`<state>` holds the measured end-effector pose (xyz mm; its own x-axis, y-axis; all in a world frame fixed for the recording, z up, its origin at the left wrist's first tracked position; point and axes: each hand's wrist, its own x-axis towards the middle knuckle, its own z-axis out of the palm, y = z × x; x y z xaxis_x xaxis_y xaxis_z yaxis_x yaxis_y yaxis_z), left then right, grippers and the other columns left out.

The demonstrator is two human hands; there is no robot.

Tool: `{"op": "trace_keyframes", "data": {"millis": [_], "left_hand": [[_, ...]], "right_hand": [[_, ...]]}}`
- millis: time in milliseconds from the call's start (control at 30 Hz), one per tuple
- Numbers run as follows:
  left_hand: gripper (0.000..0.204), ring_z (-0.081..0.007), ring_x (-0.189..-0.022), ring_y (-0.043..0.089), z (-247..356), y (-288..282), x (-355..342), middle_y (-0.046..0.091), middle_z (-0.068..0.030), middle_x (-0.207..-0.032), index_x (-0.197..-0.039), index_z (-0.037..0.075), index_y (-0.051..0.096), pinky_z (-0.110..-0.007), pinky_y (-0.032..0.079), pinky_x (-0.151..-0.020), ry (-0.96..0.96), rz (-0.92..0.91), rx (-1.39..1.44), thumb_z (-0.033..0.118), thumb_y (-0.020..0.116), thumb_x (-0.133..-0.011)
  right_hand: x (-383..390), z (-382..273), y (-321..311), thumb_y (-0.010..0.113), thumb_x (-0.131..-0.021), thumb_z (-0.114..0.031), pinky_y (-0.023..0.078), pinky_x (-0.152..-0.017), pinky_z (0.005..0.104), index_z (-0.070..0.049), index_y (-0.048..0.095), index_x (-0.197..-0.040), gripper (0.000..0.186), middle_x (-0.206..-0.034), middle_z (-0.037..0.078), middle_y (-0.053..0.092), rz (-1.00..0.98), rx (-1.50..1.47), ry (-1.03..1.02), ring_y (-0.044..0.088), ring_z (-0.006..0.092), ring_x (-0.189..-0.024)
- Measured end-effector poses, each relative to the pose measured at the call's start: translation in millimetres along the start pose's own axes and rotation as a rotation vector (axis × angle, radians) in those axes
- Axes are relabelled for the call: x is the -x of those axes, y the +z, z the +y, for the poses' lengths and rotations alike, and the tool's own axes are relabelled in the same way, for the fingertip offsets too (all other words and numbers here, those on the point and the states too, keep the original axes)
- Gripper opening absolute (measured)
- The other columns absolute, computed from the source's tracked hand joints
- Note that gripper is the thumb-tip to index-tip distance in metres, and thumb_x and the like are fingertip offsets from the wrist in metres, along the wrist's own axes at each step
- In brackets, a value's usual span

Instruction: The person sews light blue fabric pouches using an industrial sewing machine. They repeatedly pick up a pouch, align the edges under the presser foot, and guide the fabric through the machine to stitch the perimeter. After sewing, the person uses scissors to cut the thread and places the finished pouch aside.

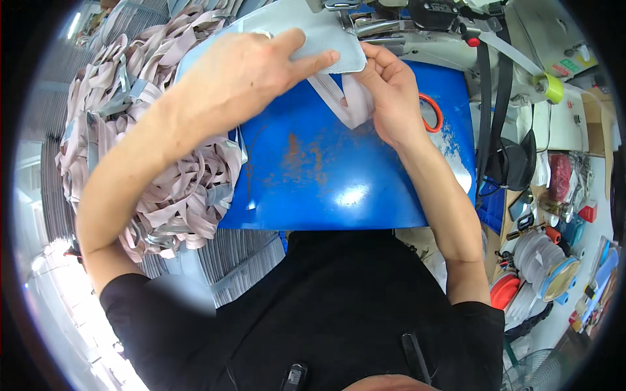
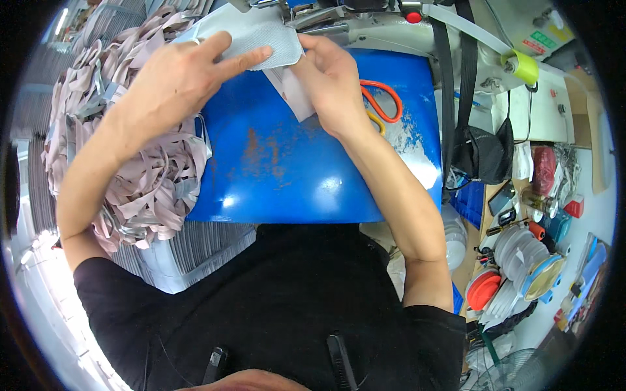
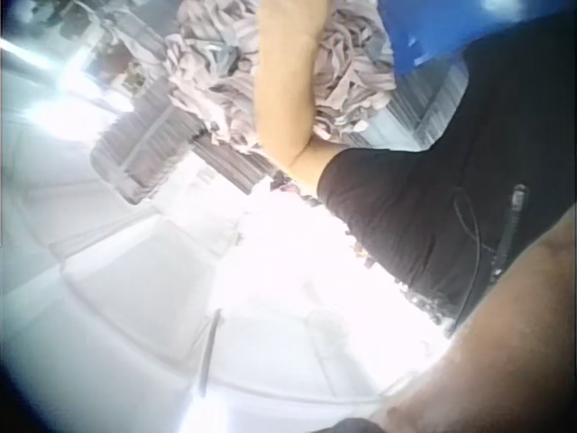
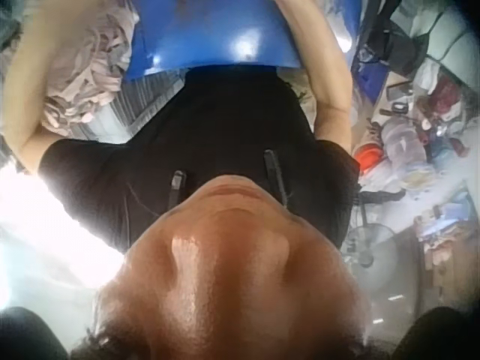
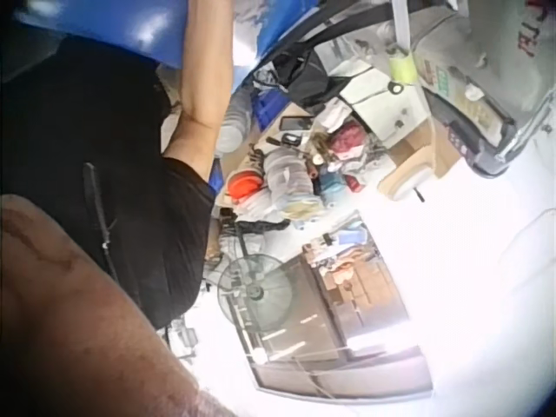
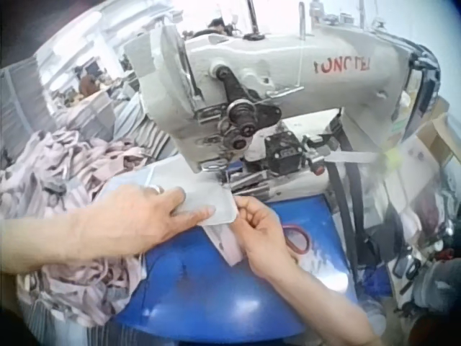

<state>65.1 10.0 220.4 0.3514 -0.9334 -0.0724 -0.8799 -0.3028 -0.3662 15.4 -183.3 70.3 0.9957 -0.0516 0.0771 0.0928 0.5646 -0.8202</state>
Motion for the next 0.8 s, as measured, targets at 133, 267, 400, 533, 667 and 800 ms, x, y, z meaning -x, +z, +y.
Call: {"op": "trace_keyframes", "data": {"millis": [133,267,400,533,667,800], "left_hand": [[0.066,-0.0278,-0.074,0.070,-24,-4,-13,0.063,-0.0114,-0.108,-0.145,0.020,0.061,-0.038,0.059,-0.068,0.097,0.050,-0.087,0.004,0.069,-0.081],[0.050,-0.0314,-0.070,0.072,-19,-42,-29,0.065,-0.0206,-0.097,-0.134,0.000,0.065,-0.041,0.058,-0.059,0.146,-0.253,-0.073,0.009,0.059,-0.086],[0.047,-0.0332,-0.070,0.072,-15,-35,-28,0.065,-0.0198,-0.093,-0.131,-0.002,0.066,-0.041,0.058,-0.059,0.098,-0.268,-0.056,0.009,0.059,-0.086],[0.034,-0.0324,-0.069,0.072,0,-24,-30,0.068,-0.0192,-0.086,-0.113,-0.005,0.070,-0.040,0.058,-0.060,0.053,-0.147,-0.048,0.010,0.062,-0.084],[0.015,-0.0319,-0.070,0.072,20,-13,-36,0.070,-0.0196,-0.075,-0.085,-0.003,0.070,-0.040,0.058,-0.062,-0.041,-0.080,0.095,0.010,0.064,-0.079],[0.030,-0.0327,-0.077,0.072,59,9,-62,0.068,-0.0169,-0.090,-0.105,0.002,0.072,-0.041,0.057,-0.069,-0.307,0.007,0.128,0.015,0.070,-0.078]], "right_hand": [[-7,5,-4,0.063,-0.102,-0.011,0.060,-0.062,0.0285,0.005,0.061,-0.124,0.027,-0.096,0.008,0.072,-0.005,0.059,0.019,0.069,0.0104,-0.077],[-9,10,-9,0.064,-0.102,-0.013,0.062,-0.062,0.0295,0.004,0.061,-0.122,0.026,-0.098,0.009,0.072,0.003,0.073,-0.007,0.070,0.0109,-0.079],[-10,12,-5,0.064,-0.102,-0.013,0.063,-0.061,0.0301,0.004,0.061,-0.121,0.025,-0.097,0.009,0.072,0.008,0.070,-0.011,0.070,0.0117,-0.078],[-11,15,-8,0.063,-0.103,-0.012,0.063,-0.061,0.0314,0.004,0.061,-0.120,0.024,-0.095,0.010,0.072,0.007,0.069,-0.023,0.070,0.0124,-0.077],[-9,9,0,0.063,-0.101,-0.005,0.057,-0.060,0.0263,0.007,0.061,-0.118,0.021,-0.091,0.010,0.073,0.069,0.045,0.000,0.068,0.0120,-0.070],[-10,15,-2,0.063,-0.101,-0.005,0.056,-0.070,0.0244,0.006,0.061,-0.118,0.020,-0.095,0.009,0.074,0.096,0.046,-0.059,0.069,0.0101,-0.081]]}}
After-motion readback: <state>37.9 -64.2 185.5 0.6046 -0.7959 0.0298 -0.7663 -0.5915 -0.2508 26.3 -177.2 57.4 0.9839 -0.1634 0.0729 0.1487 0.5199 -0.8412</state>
